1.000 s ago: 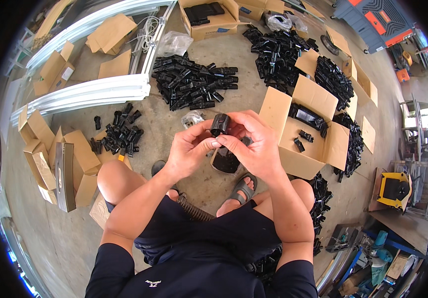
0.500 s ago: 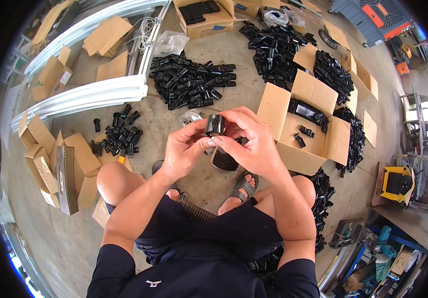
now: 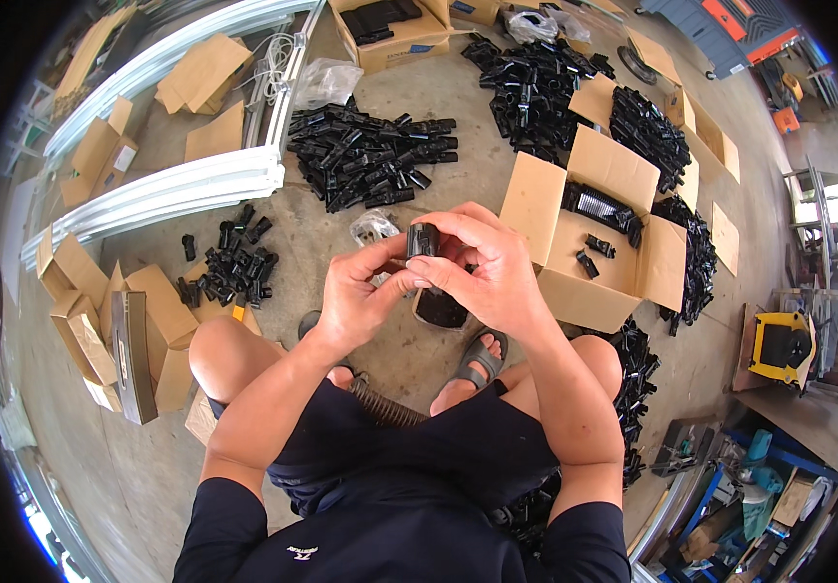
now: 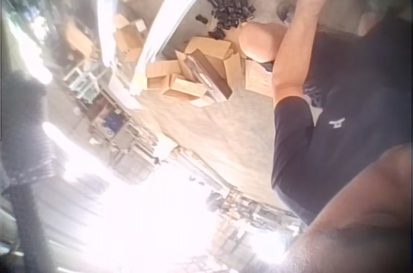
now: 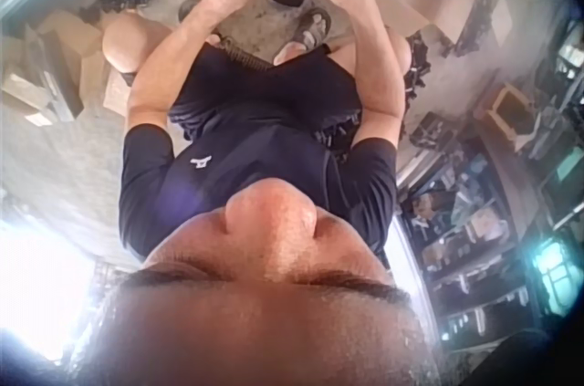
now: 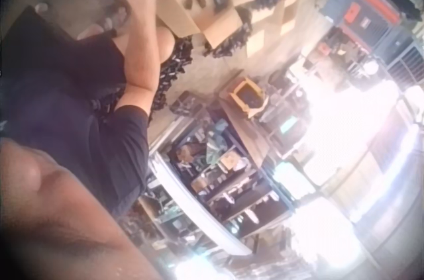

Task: The person joins small black metal components together by hand and places the finished units into a cardboard box.

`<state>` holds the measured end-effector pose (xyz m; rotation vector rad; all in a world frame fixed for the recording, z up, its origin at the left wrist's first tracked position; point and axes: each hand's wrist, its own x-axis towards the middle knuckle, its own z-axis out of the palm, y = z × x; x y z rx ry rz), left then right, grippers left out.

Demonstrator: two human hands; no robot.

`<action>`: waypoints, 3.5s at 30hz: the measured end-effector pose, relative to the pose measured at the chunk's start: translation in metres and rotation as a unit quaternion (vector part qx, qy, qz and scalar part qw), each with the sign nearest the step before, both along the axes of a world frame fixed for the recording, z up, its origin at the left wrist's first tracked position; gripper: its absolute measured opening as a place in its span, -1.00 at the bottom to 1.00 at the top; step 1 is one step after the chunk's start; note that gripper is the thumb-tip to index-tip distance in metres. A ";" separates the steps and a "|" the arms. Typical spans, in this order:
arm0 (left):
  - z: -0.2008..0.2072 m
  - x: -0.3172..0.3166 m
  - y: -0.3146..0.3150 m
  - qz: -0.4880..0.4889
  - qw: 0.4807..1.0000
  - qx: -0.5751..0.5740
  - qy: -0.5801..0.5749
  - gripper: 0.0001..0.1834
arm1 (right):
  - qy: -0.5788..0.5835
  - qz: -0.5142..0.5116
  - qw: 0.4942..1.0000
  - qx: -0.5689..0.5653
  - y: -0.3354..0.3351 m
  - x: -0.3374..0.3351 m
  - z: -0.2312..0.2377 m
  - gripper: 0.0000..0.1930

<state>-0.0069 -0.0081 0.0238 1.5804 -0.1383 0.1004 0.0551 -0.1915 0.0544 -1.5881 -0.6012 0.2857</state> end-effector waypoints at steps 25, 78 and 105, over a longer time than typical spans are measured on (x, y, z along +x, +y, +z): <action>0.005 0.023 0.034 0.116 0.961 -0.240 0.078 -0.27 | -0.085 0.016 0.802 -0.591 -0.011 0.028 -0.319 -0.78; -0.035 0.015 0.028 0.088 0.890 0.439 -0.087 -0.09 | -0.310 -0.077 0.928 -0.192 0.045 0.018 -0.075 -0.75; 0.007 0.024 0.070 0.118 0.869 -0.457 0.148 -0.86 | -0.228 0.028 0.820 -0.524 0.114 -0.001 -0.414 -0.79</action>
